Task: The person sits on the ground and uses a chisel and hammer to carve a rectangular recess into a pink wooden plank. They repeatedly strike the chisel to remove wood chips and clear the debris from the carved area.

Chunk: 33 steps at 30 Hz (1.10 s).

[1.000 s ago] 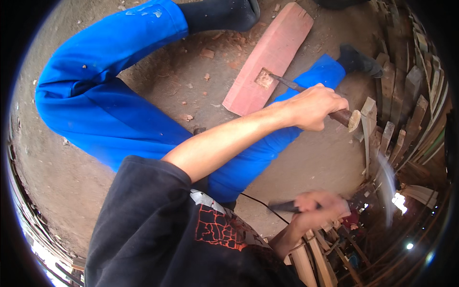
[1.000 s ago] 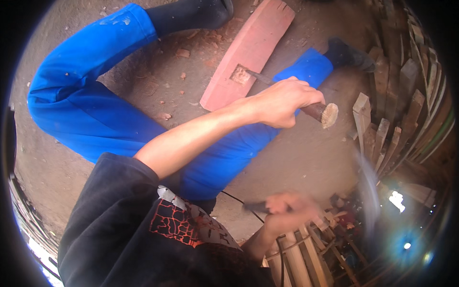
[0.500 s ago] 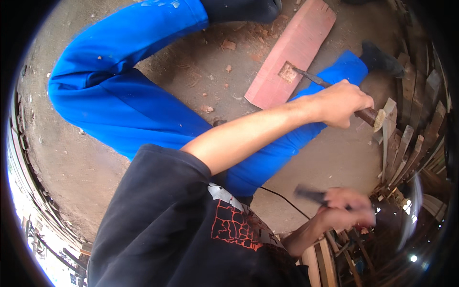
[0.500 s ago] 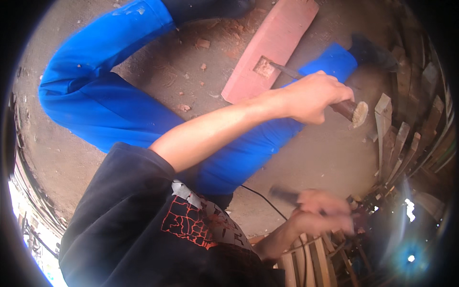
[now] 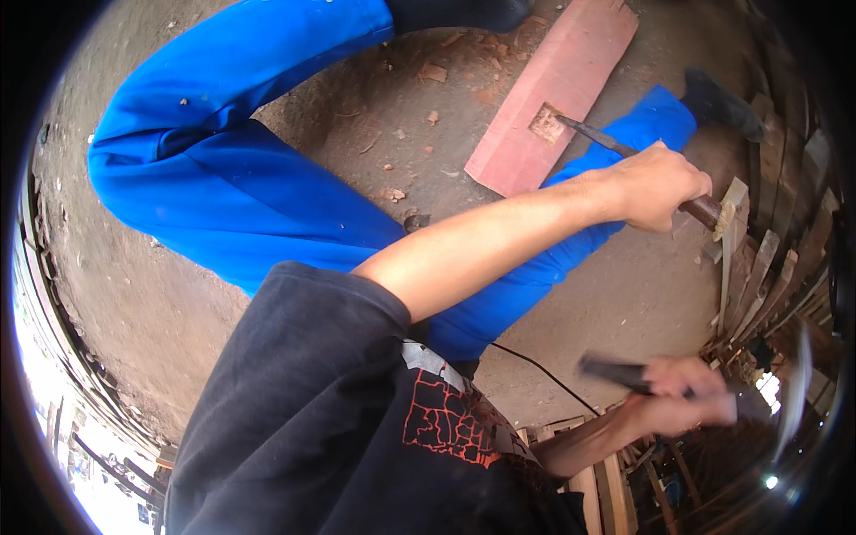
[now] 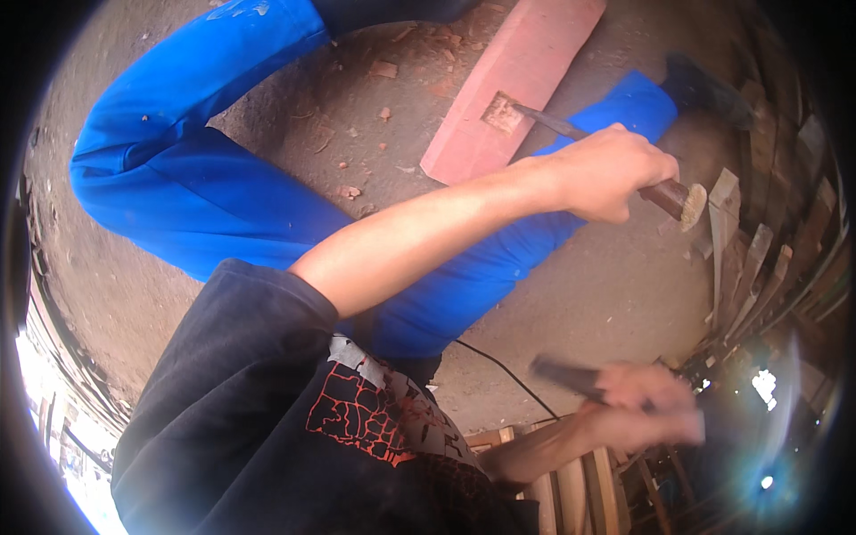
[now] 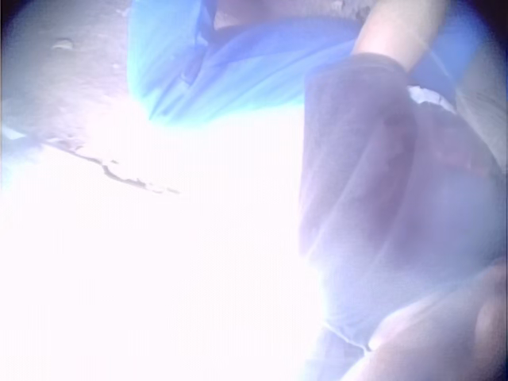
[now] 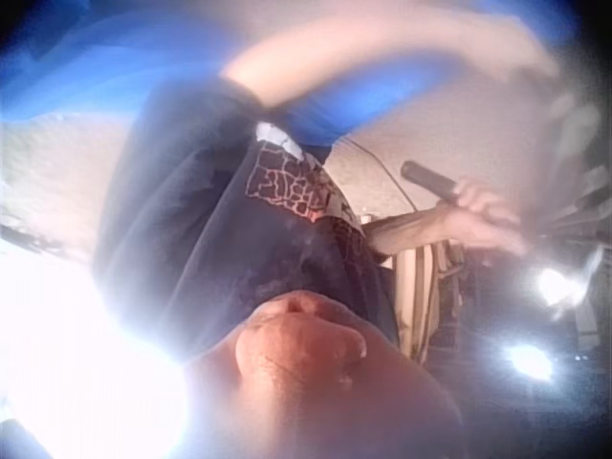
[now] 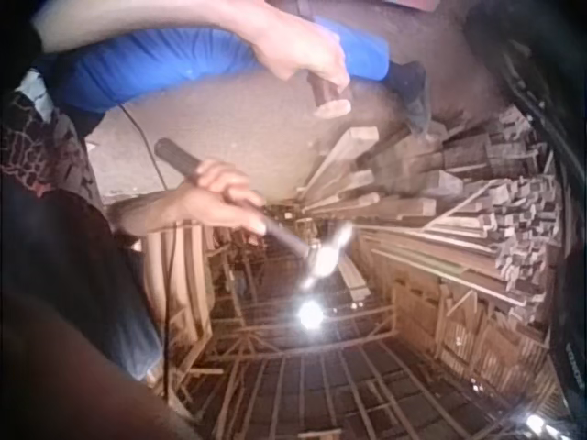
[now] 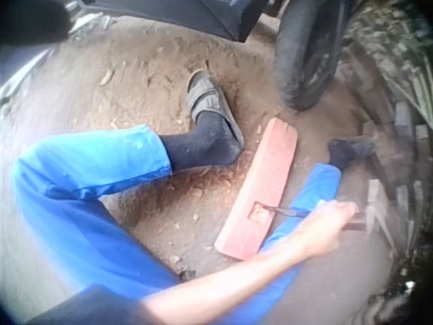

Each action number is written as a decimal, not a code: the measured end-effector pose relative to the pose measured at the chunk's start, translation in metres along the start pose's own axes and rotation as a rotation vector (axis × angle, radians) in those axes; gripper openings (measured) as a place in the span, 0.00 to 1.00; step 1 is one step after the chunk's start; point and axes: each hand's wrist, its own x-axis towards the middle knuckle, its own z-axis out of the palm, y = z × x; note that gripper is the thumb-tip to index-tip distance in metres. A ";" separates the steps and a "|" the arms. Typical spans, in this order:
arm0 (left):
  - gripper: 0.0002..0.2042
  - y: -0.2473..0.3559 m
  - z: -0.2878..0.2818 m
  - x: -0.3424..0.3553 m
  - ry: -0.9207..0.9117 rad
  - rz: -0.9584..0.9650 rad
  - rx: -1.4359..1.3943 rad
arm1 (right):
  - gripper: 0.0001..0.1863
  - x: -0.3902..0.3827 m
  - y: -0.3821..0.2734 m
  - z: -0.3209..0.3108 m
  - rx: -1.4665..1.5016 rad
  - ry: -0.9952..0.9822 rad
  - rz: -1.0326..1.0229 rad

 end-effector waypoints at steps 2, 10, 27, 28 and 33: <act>0.19 -0.007 -0.005 0.011 0.092 0.076 -0.026 | 0.30 -0.004 -0.002 0.001 -0.128 -0.088 0.447; 0.16 -0.004 -0.001 0.004 0.028 -0.033 0.039 | 0.31 0.031 -0.083 -0.084 0.336 -0.124 -0.388; 0.17 0.004 -0.008 0.014 -0.058 -0.095 -0.002 | 0.36 0.027 -0.037 -0.025 0.181 -0.064 -0.221; 0.18 0.003 -0.008 0.018 -0.058 -0.090 -0.004 | 0.32 0.016 -0.012 -0.002 0.029 -0.060 -0.015; 0.20 -0.003 -0.007 0.026 -0.086 -0.139 0.048 | 0.30 0.011 -0.025 -0.007 0.257 -0.413 0.496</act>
